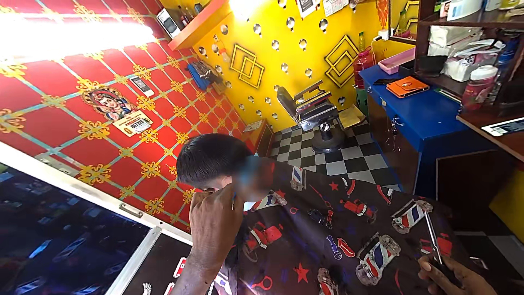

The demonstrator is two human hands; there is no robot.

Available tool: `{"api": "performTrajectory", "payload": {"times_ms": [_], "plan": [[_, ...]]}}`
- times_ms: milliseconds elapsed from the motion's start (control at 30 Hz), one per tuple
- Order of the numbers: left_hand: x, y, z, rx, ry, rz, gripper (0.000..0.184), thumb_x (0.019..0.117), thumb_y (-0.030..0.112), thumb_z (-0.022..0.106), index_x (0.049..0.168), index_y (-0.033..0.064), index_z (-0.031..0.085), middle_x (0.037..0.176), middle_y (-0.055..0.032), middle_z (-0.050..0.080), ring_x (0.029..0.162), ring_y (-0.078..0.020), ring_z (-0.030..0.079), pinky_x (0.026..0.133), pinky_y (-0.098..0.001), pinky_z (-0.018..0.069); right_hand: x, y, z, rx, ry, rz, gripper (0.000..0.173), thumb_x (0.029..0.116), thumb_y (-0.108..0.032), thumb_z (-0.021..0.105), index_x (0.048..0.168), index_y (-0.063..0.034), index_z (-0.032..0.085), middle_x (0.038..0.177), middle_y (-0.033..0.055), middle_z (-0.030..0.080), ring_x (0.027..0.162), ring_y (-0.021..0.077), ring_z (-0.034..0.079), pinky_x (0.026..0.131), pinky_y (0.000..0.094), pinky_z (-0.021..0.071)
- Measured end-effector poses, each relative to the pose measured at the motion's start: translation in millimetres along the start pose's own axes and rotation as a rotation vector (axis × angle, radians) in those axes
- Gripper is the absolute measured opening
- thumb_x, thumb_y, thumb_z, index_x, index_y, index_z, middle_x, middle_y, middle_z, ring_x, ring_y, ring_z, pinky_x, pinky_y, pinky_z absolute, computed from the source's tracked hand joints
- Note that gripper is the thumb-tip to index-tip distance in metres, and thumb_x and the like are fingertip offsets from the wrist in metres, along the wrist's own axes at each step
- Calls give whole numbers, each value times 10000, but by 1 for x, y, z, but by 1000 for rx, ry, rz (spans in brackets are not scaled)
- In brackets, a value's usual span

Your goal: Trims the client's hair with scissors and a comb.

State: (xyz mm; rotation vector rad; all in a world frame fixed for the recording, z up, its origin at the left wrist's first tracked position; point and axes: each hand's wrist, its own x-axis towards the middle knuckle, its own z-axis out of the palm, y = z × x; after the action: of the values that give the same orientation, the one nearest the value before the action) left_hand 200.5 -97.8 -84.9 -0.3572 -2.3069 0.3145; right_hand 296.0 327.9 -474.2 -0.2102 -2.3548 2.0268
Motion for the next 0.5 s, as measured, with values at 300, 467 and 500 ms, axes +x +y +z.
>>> {"api": "performTrajectory", "payload": {"times_ms": [300,467,500], "plan": [[-9,-30,8,-469,-669,-86,239,993,437,611,1119,285,746,890,83,742,774,-105,709,759,-427,613,6,1,1,68,19,24,465,959,-440,709,1238,-78,620,1066,123,744,904,317,749,792,524,640],[13,-102,-21,-379,197,-93,309,1031,226,589,1230,10,685,1069,-183,718,881,-293,706,819,-540,566,8,2,4,79,-18,4,614,884,-383,813,1341,-72,544,1152,104,715,1013,293,722,878,520,623],[21,-125,-23,-338,269,-107,352,1049,244,566,1255,-27,654,1127,-231,691,979,-325,688,910,-547,524,7,-2,6,79,-28,5,643,863,-350,840,1349,-61,534,1158,103,716,1022,294,721,887,517,624]]}}
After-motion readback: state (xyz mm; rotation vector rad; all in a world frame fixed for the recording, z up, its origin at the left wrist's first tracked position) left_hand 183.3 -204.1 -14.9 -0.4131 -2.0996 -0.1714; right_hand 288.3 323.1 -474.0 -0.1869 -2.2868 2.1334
